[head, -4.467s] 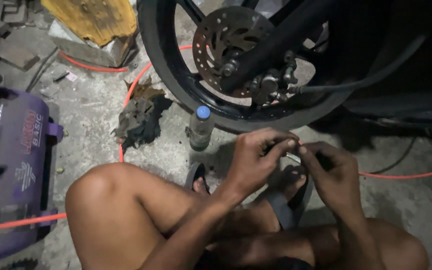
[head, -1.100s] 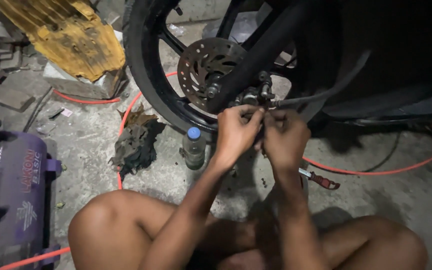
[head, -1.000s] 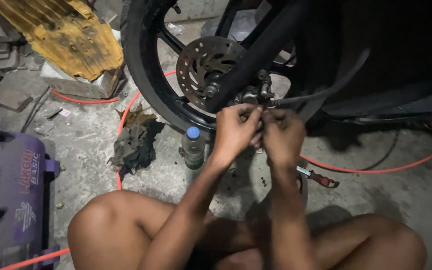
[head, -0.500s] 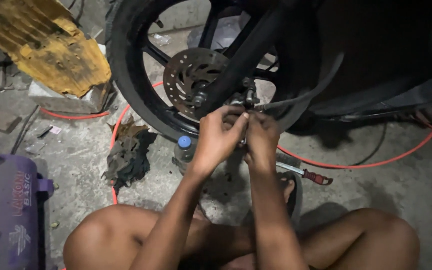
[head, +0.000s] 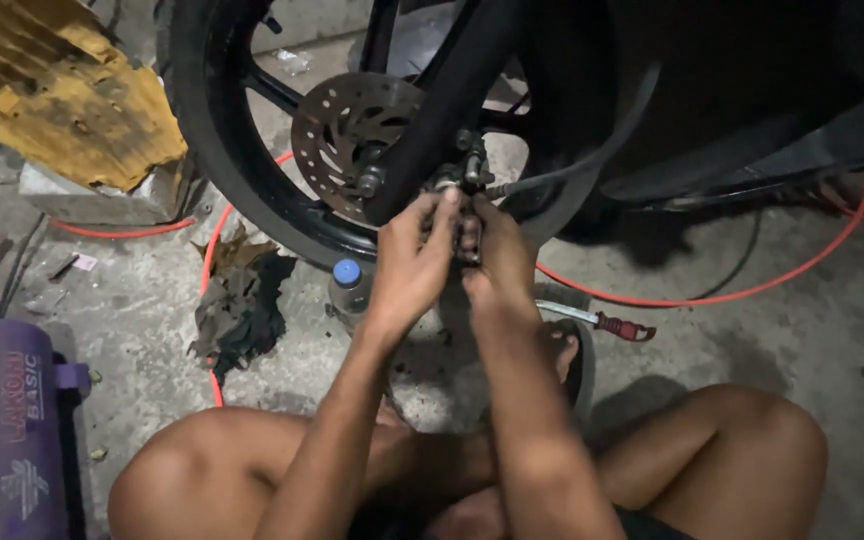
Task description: The person sits on the floor and works on the front wheel of a motorcycle, using a wrench to tighten bolts on the brake caliper. They wipe the area with a cloth and use a screwdriver to adjust components within the brake assembly.
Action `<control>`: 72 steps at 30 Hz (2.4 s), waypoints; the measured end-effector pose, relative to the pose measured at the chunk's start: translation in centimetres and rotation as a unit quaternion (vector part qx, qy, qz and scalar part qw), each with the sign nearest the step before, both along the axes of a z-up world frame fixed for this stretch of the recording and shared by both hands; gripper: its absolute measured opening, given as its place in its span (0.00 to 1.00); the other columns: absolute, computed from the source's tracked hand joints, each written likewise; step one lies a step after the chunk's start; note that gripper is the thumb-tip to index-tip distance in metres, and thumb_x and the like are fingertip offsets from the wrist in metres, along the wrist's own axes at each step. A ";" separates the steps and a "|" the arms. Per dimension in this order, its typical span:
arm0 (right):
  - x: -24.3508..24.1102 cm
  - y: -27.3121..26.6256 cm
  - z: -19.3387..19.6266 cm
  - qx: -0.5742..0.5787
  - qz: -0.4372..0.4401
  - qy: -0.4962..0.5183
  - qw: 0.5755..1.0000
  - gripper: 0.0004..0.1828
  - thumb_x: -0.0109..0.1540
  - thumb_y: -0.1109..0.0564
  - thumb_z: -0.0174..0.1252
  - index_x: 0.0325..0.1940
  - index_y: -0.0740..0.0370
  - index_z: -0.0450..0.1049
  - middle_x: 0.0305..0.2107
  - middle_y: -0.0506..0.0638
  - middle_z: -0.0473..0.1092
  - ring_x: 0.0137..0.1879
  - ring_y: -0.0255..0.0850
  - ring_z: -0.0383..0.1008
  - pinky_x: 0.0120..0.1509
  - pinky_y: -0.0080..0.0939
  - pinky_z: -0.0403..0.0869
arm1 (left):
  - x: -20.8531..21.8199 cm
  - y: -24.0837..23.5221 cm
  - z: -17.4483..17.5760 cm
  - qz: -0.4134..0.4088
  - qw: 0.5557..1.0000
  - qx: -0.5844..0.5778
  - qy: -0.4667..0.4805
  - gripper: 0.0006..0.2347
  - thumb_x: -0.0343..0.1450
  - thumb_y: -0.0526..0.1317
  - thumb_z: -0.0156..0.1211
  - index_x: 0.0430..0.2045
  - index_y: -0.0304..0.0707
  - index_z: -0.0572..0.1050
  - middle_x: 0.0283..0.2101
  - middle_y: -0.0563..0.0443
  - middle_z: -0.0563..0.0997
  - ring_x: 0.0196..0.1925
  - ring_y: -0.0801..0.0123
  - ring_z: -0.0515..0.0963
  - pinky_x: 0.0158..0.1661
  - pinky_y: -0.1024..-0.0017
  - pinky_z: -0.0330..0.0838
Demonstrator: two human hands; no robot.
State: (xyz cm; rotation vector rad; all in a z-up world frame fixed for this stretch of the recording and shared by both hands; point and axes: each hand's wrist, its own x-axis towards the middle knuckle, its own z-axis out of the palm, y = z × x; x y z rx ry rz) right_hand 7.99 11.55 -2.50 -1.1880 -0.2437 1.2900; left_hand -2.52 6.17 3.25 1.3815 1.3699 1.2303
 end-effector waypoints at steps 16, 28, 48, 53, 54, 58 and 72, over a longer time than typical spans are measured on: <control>2.9 -4.2 -1.1 -0.018 0.189 0.105 0.976 0.05 0.65 0.53 0.58 0.39 0.55 0.74 0.30 0.42 0.74 0.34 0.36 0.75 0.35 0.34 0.68 | -0.6 1.1 -2.6 -0.016 1.000 -0.024 -0.009 0.12 0.73 0.44 0.59 0.40 0.37 0.85 0.27 0.38 0.86 0.36 0.56 0.88 0.39 0.59 0.81; 0.9 -2.4 -1.7 -0.024 0.112 -0.183 0.976 0.14 0.67 0.50 0.58 0.31 0.60 0.77 0.18 0.59 0.73 0.19 0.50 0.78 0.19 0.44 0.76 | -0.9 0.8 -0.6 -0.029 0.999 -0.012 0.044 0.12 0.71 0.47 0.61 0.36 0.43 0.87 0.30 0.40 0.86 0.42 0.48 0.87 0.42 0.57 0.79; 1.2 -6.2 1.8 0.000 0.158 -0.172 0.972 0.11 0.68 0.54 0.50 0.40 0.66 0.71 0.07 0.56 0.58 0.08 0.44 0.57 0.17 0.46 0.68 | 0.5 0.8 -1.8 -0.025 0.998 -0.042 -0.036 0.17 0.76 0.50 0.54 0.26 0.40 0.85 0.22 0.44 0.84 0.37 0.71 0.78 0.42 0.62 0.75; 0.7 -7.0 2.6 0.020 0.127 -0.153 0.980 0.14 0.68 0.54 0.51 0.43 0.69 0.73 0.07 0.58 0.59 0.07 0.43 0.57 0.15 0.45 0.67 | 1.1 -0.6 0.8 -0.009 0.996 -0.078 -0.039 0.18 0.75 0.52 0.53 0.24 0.42 0.85 0.23 0.45 0.84 0.35 0.66 0.81 0.42 0.58 0.73; 0.8 -7.0 2.6 0.019 0.128 -0.153 0.980 0.14 0.68 0.54 0.51 0.43 0.69 0.73 0.07 0.58 0.59 0.07 0.43 0.57 0.15 0.45 0.67 | 1.2 -0.9 1.1 -0.008 0.996 -0.079 -0.039 0.18 0.75 0.52 0.53 0.24 0.42 0.85 0.23 0.45 0.84 0.35 0.66 0.81 0.42 0.58 0.73; 1.4 -7.0 1.7 0.053 0.135 -0.117 0.983 0.13 0.69 0.56 0.51 0.44 0.71 0.73 0.07 0.58 0.58 0.07 0.44 0.55 0.13 0.44 0.64 | 0.8 -0.1 0.3 -0.010 0.996 -0.078 -0.049 0.19 0.75 0.54 0.54 0.21 0.43 0.84 0.22 0.46 0.83 0.34 0.69 0.80 0.41 0.61 0.74; 1.9 -8.9 0.0 0.074 0.151 -0.217 0.962 0.22 0.73 0.50 0.46 0.29 0.67 0.69 0.03 0.62 0.59 0.04 0.47 0.58 0.09 0.39 0.60 | 0.9 0.6 -4.2 -0.017 0.998 -0.021 -0.062 0.14 0.75 0.47 0.58 0.45 0.38 0.82 0.36 0.39 0.87 0.41 0.52 0.88 0.42 0.56 0.82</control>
